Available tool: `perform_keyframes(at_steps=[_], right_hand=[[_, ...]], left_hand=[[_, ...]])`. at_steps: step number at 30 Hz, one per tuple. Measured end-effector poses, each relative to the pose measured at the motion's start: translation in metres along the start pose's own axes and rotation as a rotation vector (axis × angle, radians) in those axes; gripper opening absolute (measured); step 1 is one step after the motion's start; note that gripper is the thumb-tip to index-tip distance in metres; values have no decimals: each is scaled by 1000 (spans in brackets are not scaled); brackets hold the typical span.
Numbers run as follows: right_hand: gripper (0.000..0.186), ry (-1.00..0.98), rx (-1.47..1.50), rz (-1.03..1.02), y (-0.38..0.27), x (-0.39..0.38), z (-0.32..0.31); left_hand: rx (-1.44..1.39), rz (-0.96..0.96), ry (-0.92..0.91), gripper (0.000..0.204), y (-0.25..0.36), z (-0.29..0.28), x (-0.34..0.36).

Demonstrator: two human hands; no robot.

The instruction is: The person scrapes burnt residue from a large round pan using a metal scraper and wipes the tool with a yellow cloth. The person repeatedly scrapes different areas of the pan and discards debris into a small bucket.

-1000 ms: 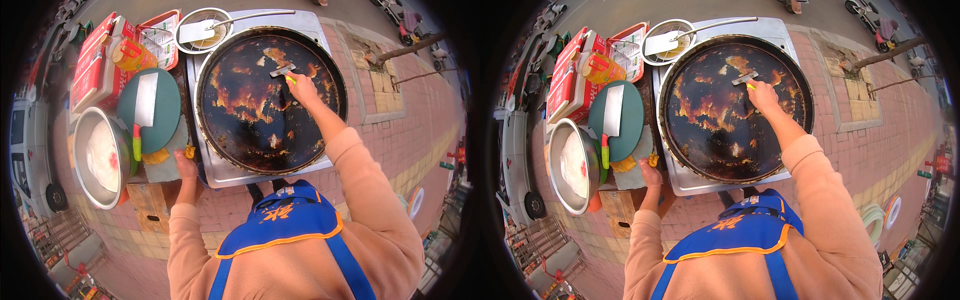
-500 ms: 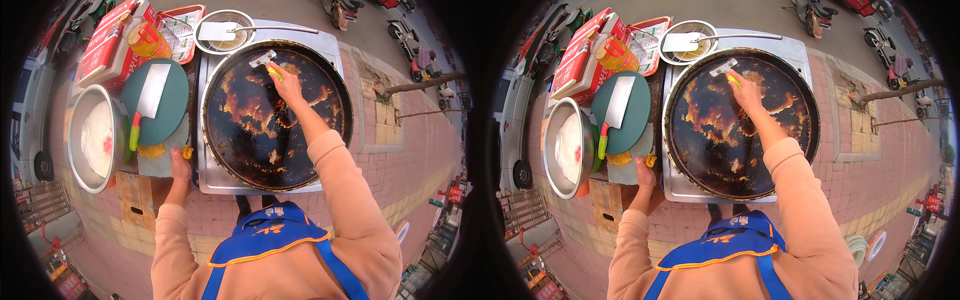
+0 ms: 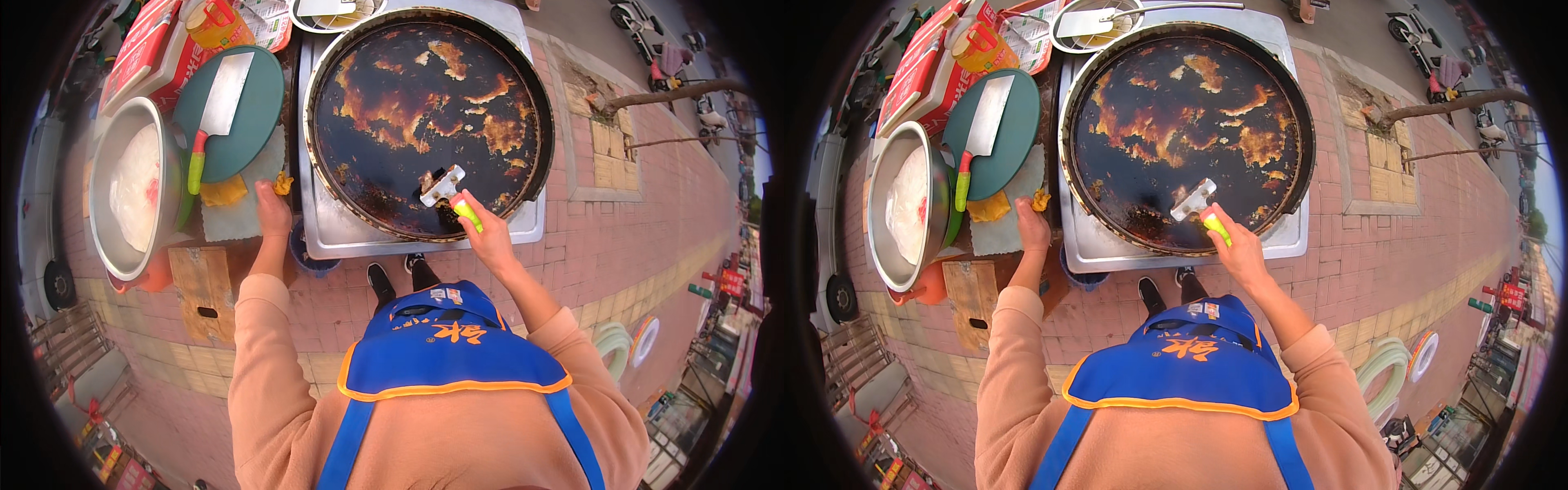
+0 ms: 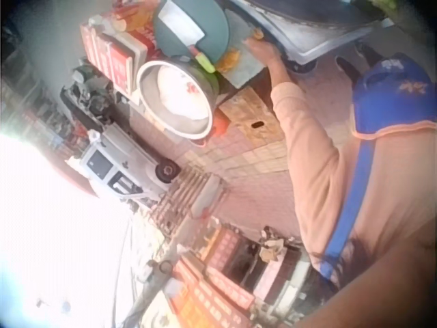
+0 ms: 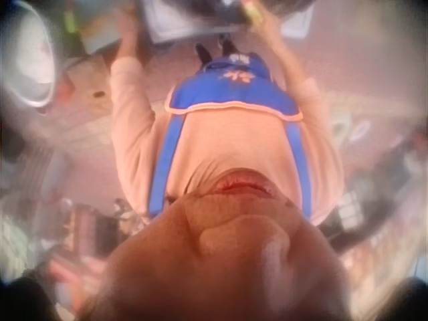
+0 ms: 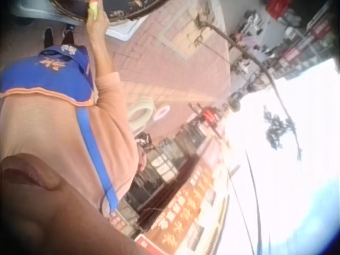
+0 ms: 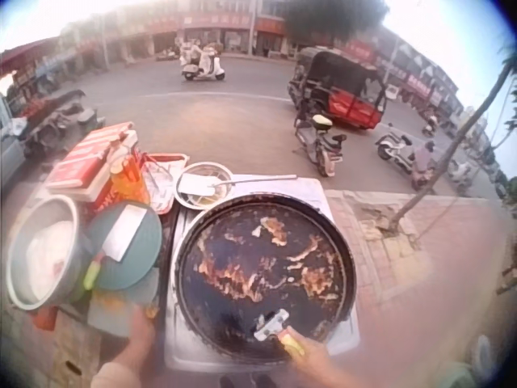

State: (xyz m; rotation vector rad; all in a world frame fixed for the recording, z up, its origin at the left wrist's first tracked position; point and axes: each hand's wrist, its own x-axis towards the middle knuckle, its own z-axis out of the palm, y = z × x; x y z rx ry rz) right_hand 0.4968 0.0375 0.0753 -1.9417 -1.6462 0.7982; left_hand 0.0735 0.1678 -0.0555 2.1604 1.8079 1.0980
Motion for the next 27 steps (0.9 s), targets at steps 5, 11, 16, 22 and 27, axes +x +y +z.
perform_keyframes(at_steps=[5, 11, 16, 22, 27], right_hand=[[50, -9, -87, 88, 18, -61, 5], [47, 39, -130, 109, 23, -61, 11], [43, -3, -225, 171, 23, -49, 15], [40, -27, -337, 163, 11, -19, 20], [39, -14, -403, 204, -2, 9, 24]], left_hand=[[29, -44, -19, 20, -2, 3, -1], [39, -62, -32, 23, -1, 2, -2], [58, -45, -14, 19, -6, 4, -3], [11, -82, -22, 20, -7, 7, -4], [19, -90, -27, 24, -5, 5, -3]])
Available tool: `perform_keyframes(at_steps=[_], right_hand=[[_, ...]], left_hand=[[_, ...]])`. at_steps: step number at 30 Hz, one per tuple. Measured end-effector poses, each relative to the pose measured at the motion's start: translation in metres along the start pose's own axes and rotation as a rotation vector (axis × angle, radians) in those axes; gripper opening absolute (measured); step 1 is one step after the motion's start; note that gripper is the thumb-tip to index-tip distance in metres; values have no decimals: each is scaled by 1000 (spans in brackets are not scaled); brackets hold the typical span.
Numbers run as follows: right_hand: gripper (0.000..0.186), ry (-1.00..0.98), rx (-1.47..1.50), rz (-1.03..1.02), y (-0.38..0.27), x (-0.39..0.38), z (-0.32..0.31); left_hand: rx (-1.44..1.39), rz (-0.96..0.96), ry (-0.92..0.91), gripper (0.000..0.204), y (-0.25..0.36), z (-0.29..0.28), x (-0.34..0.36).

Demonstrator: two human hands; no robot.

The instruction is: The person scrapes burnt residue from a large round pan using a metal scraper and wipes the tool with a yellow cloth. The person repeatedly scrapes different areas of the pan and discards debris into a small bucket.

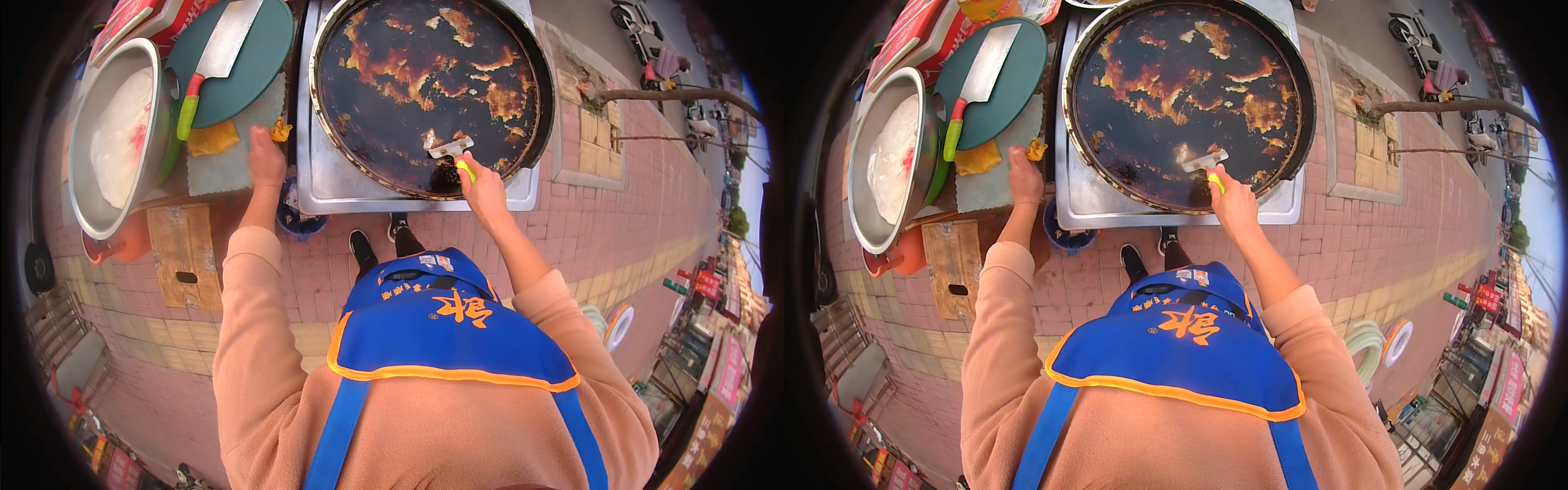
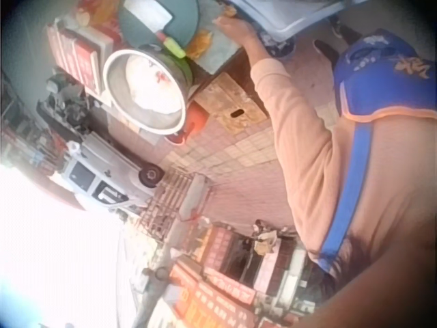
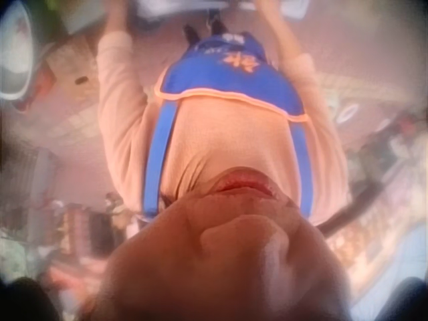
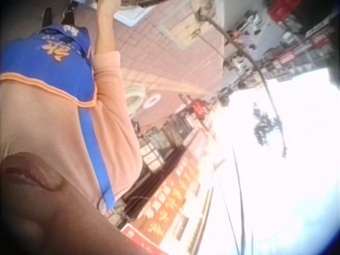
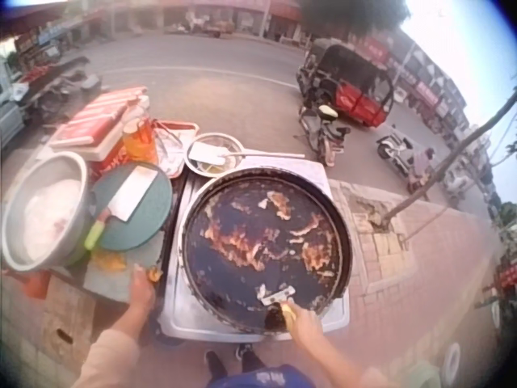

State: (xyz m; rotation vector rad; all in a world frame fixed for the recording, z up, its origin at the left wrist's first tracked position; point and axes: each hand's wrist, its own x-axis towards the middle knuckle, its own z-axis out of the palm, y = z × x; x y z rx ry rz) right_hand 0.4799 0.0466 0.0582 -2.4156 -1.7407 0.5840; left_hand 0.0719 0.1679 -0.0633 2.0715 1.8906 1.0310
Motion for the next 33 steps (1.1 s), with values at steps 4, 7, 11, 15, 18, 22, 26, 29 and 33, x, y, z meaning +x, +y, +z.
perform_keyframes(at_steps=[4, 7, 11, 15, 18, 22, 26, 29, 33], right_hand=[[39, -4, 16, 7, -10, 16, -4], [38, -7, 18, 38, -18, 28, -7], [38, -8, 8, 73, -30, 47, -12], [39, -6, 12, 104, -36, 63, -16], [37, -14, 42, 134, -38, 75, -18], [38, 27, 34, 98, -41, 87, -17], [40, -12, 5, 103, -44, 101, -19], [40, 1, 6, 98, -48, 109, -21], [39, 14, 21, 98, -53, 120, -22]], left_hand=[[32, 15, -5, 21, -2, 0, 0], [45, 10, -19, 19, -2, 0, 0], [31, 11, -27, 18, -1, -2, 1], [9, -8, -42, 18, 2, -3, 2], [18, -20, -55, 18, 3, -4, 2], [39, 19, -28, 18, 3, -4, 1], [48, -1, -42, 19, 3, -4, 1], [45, 5, -38, 19, 2, -4, 1], [46, -6, -50, 21, 1, -3, 0]])
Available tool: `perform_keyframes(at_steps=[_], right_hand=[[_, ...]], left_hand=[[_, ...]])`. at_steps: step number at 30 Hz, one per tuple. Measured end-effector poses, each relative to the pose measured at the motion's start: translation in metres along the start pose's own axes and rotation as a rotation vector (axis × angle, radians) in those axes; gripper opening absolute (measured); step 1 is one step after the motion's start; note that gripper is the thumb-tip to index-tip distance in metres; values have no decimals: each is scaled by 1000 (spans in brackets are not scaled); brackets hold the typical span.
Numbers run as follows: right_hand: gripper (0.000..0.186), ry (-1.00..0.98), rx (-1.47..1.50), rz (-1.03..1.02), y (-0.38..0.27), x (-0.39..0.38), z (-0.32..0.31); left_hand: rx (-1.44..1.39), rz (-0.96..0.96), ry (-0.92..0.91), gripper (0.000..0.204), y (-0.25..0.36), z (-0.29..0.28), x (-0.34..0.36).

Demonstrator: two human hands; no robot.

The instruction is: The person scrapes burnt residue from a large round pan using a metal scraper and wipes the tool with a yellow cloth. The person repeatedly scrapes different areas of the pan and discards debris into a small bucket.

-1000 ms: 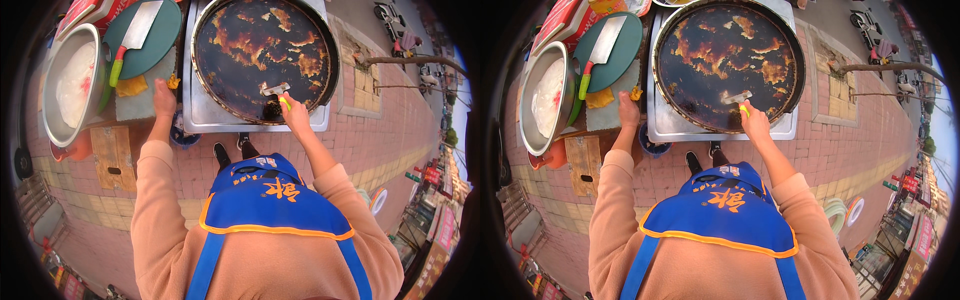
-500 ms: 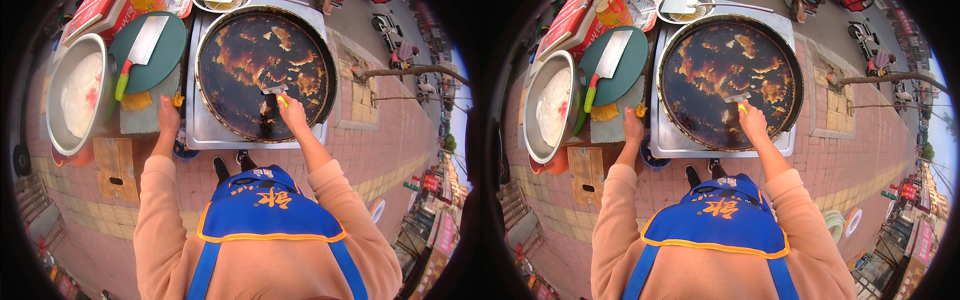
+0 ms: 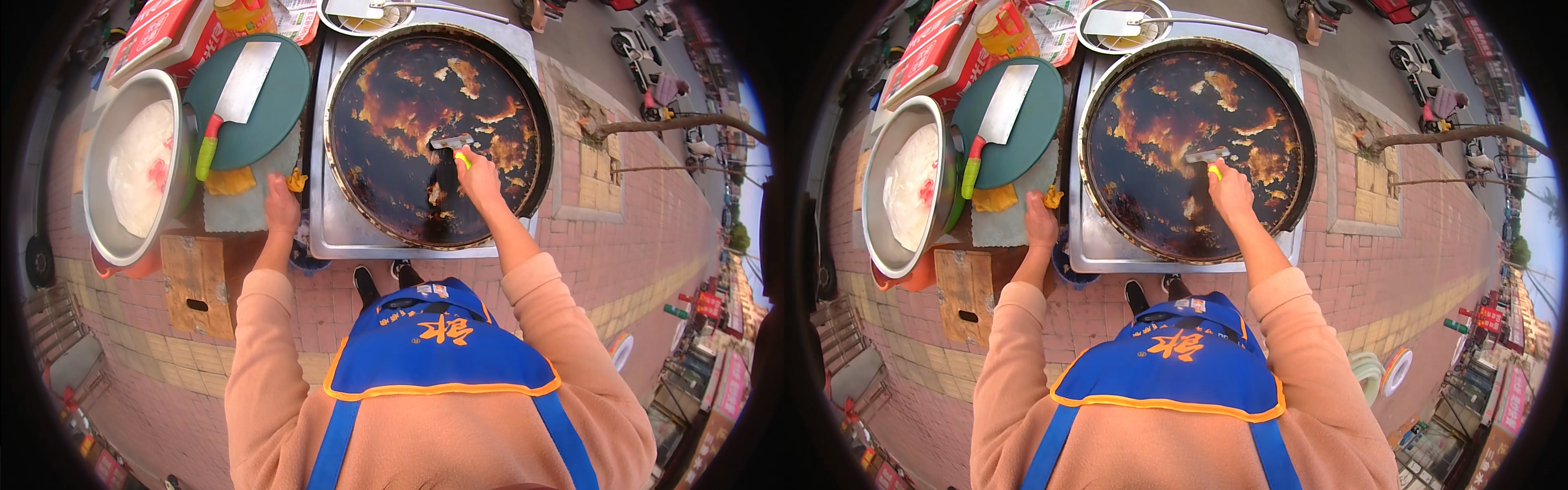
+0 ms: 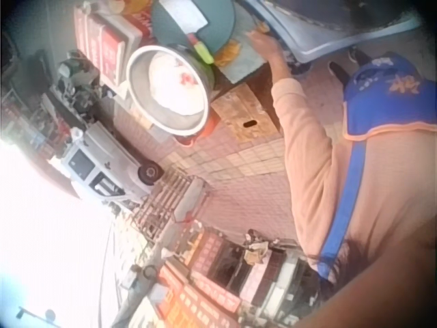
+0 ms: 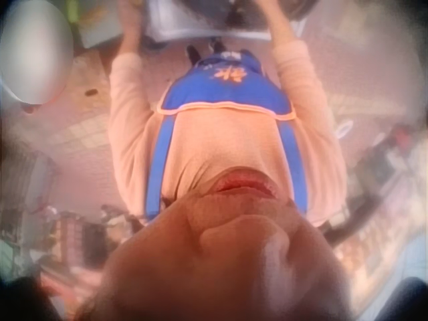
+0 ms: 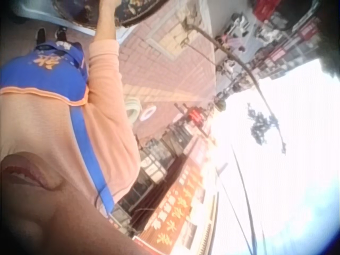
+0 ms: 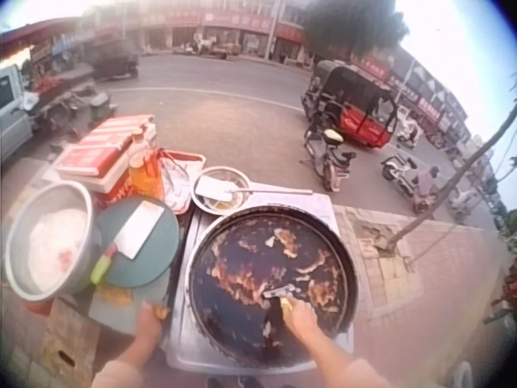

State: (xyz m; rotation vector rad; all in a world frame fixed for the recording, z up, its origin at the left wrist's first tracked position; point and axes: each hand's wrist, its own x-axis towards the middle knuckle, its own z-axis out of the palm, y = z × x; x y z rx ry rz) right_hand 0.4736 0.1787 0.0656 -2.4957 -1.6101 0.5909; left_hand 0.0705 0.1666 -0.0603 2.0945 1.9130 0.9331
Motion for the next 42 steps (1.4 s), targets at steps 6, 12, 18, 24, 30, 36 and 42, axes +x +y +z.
perform_keyframes(at_steps=[6, 12, 18, 24, 30, 36, 42], right_hand=[[38, 20, -3, -15, -1, 18, 3], [38, 18, -20, -36, -8, 32, -1], [38, 3, -30, -42, -14, 30, -7], [39, 15, -29, -47, -11, 32, -1], [36, 74, 14, -62, -8, 33, 6], [37, 56, 16, -38, -11, 29, 6], [38, 27, -7, -46, -22, 55, 0]], left_hand=[[12, 18, 1, 22, -1, 0, 0], [-24, -27, -45, 27, 2, -3, -1], [-81, -57, -17, 19, 2, 0, -1], [-123, -130, -21, 23, 2, 1, -3], [-125, -61, 25, 21, 3, 1, -2], [-33, 12, 40, 17, 0, 2, -3], [-38, 13, 27, 25, -4, 2, -2]])
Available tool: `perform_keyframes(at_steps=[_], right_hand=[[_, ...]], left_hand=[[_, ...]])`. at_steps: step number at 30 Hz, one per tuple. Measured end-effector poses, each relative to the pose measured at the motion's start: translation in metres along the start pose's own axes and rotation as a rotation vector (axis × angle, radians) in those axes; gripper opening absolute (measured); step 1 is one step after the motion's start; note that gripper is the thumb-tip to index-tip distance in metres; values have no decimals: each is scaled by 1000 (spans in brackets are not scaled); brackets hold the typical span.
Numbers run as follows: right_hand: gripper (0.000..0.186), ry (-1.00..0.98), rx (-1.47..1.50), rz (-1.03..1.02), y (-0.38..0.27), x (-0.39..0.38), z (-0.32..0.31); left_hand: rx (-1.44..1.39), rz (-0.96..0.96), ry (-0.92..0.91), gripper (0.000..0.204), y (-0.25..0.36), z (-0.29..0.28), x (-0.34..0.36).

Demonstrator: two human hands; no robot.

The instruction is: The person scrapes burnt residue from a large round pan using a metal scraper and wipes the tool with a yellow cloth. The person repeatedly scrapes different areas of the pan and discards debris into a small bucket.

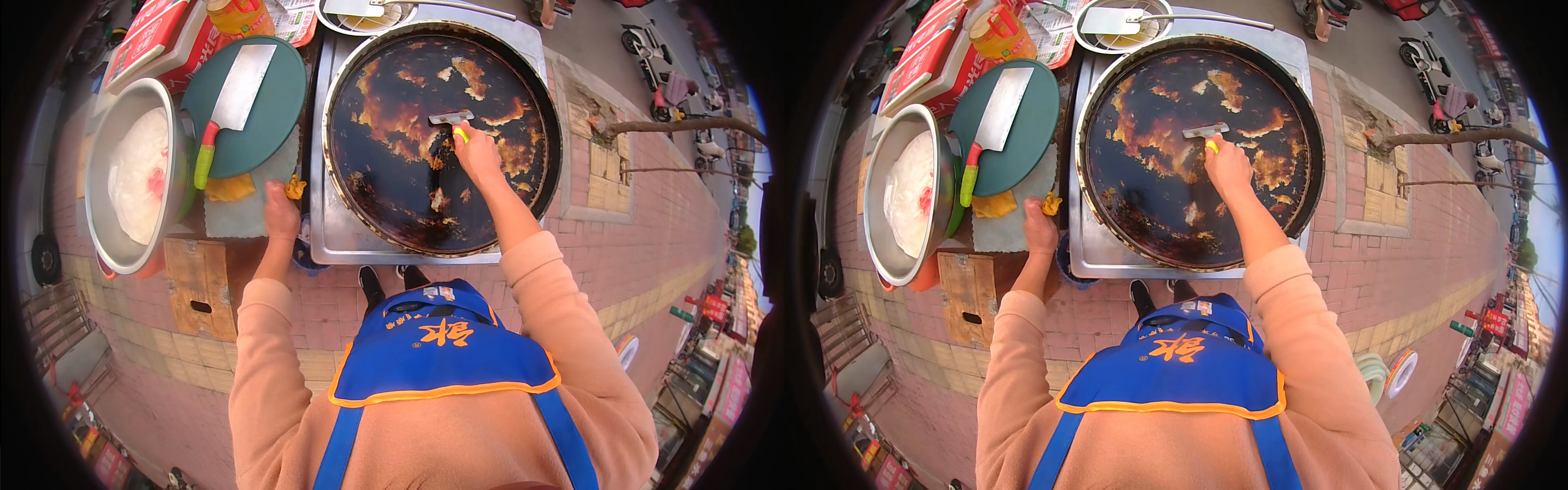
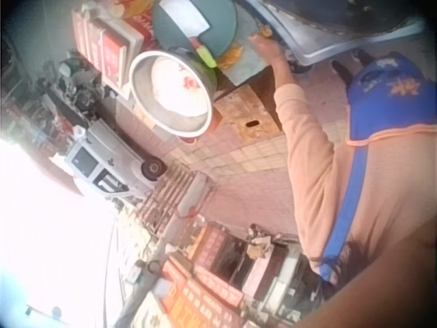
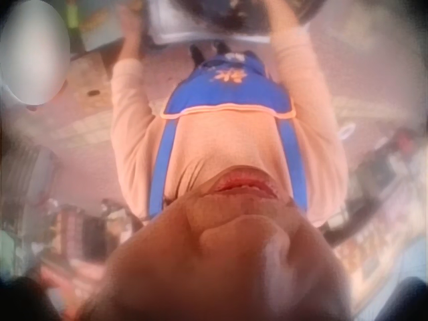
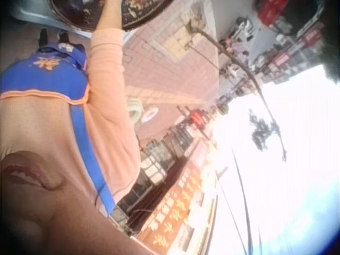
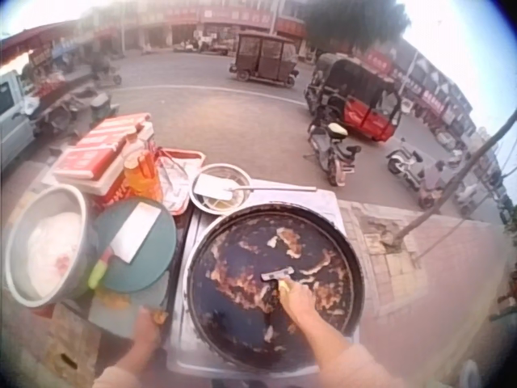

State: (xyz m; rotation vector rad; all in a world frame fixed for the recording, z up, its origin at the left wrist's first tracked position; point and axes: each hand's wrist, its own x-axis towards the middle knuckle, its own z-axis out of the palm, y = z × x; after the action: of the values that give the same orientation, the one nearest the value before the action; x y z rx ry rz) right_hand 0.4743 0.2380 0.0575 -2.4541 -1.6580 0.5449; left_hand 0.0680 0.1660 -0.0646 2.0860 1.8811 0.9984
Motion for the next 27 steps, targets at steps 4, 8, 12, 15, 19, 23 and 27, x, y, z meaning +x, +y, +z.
perform_keyframes(at_steps=[4, 8, 12, 15, 19, 23, 27], right_hand=[[38, -4, -33, -19, -1, 15, -2], [38, 10, -36, -62, -7, 30, -2], [38, -22, -40, -54, -17, 46, -6], [38, -15, -36, -65, -22, 55, -8], [37, -15, -53, -83, -31, 72, -10], [37, -13, -63, -92, -39, 84, -11], [38, -24, -61, -107, -46, 95, -13]], left_hand=[[10, 4, 16, 26, 0, 1, 0], [-4, -3, -8, 27, 3, -1, 0], [16, -3, -12, 26, 7, -3, 2], [2, -19, -18, 26, 8, -3, 2], [-5, -13, -9, 27, 6, -3, 2], [5, -27, -27, 27, 6, -4, 2], [16, -66, -56, 24, 10, -5, 1]])
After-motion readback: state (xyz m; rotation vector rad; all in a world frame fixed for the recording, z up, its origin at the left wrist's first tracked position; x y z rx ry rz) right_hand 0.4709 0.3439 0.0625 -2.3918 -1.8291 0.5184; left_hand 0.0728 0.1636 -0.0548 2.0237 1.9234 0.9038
